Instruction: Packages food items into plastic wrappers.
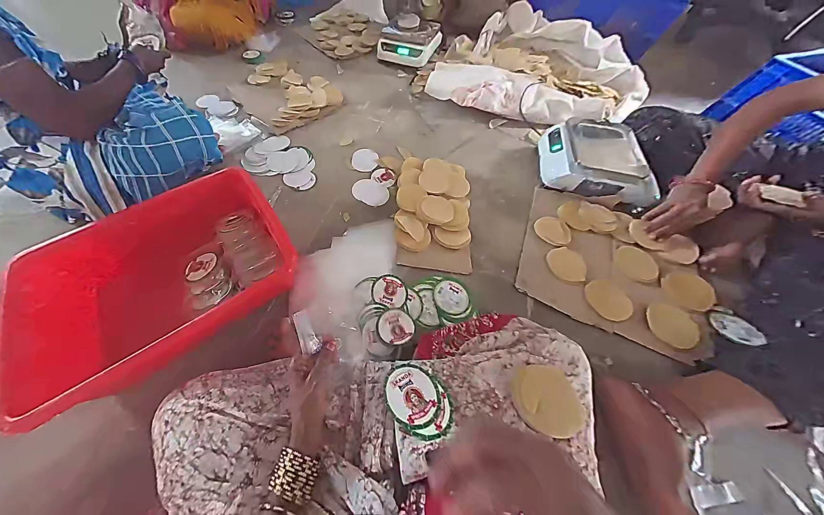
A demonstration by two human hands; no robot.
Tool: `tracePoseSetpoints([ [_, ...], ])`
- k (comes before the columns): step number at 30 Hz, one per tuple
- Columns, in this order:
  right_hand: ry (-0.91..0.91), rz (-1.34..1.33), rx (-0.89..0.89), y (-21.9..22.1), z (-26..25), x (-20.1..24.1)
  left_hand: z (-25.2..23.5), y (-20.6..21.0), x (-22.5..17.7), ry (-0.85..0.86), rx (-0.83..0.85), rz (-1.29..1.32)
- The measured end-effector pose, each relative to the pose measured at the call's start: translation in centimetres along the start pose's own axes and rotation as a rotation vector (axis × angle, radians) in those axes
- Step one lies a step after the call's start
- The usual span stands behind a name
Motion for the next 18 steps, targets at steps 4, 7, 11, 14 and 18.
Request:
tracePoseSetpoints([
  [4,0.301,0.598,0.318,6.1,-0.2,-10.3,0.0,-0.1,-0.1,-0.007,0.019,-0.009],
  [7,0.288,0.762,0.238,8.4,0.5,-11.9,0.0,-0.2,0.0,-0.014,0.024,-0.020],
  [11,0.395,0.577,0.140,5.7,-0.3,-10.8,-0.2,-0.3,0.2,-0.009,0.031,-0.029],
  [14,0.407,0.390,0.086,4.3,-0.1,-11.5,-0.4,-0.2,0.3,-0.013,0.038,-0.033],
  [18,0.510,0.172,0.011,3.3,0.3,-12.3,-0.4,-0.3,0.3,0.007,0.051,-0.039],
])
Point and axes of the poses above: each hand's wrist, its own z-axis away from the middle knuckle, its own y-axis out of the palm, x = y × z, the point moved 4 cm from there along -z, towards the middle knuckle, and after that the axes turned 12 degrees about z, right-handed, at the moved point
